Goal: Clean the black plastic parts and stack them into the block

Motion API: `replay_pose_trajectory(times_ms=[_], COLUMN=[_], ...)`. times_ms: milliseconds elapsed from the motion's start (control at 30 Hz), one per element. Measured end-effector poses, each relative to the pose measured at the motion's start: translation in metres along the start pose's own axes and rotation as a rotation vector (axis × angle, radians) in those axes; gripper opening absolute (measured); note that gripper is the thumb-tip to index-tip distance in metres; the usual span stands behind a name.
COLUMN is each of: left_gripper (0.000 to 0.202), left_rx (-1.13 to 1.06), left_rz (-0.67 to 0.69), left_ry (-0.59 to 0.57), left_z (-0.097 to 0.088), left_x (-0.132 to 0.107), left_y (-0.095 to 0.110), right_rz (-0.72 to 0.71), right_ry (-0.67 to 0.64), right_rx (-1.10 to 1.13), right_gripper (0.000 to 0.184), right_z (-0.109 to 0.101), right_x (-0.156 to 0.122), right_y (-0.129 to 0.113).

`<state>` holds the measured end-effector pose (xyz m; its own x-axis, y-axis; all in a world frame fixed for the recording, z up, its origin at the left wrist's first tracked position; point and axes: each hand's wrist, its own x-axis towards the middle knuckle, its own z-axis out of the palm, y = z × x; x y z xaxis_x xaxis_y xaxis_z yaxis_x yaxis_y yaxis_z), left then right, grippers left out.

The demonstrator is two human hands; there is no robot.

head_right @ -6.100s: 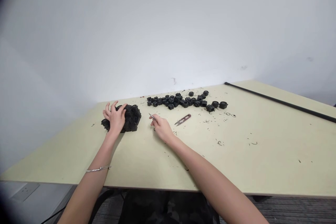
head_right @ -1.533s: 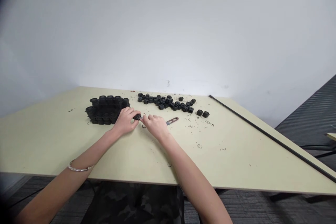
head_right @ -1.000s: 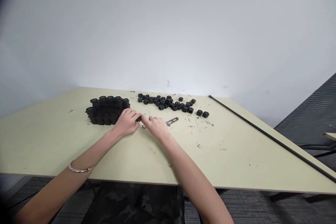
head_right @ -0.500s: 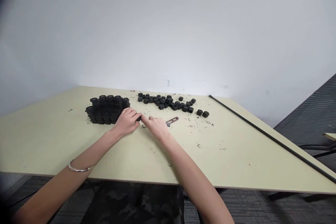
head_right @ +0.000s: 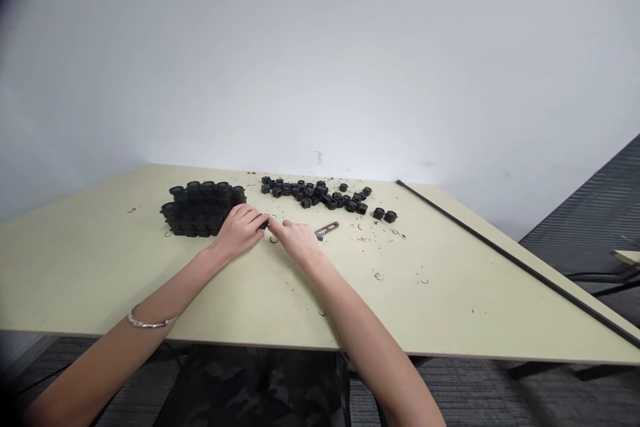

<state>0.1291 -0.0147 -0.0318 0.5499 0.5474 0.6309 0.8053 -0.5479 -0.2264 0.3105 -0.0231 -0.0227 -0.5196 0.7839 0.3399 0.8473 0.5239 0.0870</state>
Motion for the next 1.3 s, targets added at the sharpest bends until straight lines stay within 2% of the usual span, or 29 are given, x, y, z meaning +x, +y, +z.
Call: replay_pose_trajectory(times_ms=[300, 533, 800, 1100, 1200, 1300], left_gripper=[0.03, 0.027, 0.028, 0.028, 0.029, 0.03], left_rx=[0.002, 0.138, 0.162, 0.144, 0.102, 0.098], left_rz=[0.021, 0.066, 0.075, 0.1, 0.081, 0.068], left_ry=[0.042, 0.099, 0.15, 0.257, 0.259, 0.236], left_z=[-0.0057, -0.008, -0.0091, -0.0063, -0.007, -0.0078], left_x=[0.0015, 0.0019, 0.0017, 0.0012, 0.0011, 0.0017], left_y=[-0.0033, -0.004, -0.0045, -0.0082, -0.0079, -0.0062], right_rz=[0.023, 0.032, 0.046, 0.053, 0.06, 0.074], right_ry=[0.033, 0.07, 0.065, 0.188, 0.184, 0.166], right_rx=[0.057, 0.091, 0.188, 0.374, 0.349, 0.216], right_gripper=[0.037, 0.038, 0.039, 0.037, 0.037, 0.04], right_z=[-0.0016, -0.0004, -0.0025, 0.0005, 0.0005, 0.0009], right_x=[0.0006, 0.0015, 0.0027, 0.0018, 0.0022, 0.0022], right_y=[-0.0006, -0.0008, -0.0008, 0.0041, 0.0033, 0.0007])
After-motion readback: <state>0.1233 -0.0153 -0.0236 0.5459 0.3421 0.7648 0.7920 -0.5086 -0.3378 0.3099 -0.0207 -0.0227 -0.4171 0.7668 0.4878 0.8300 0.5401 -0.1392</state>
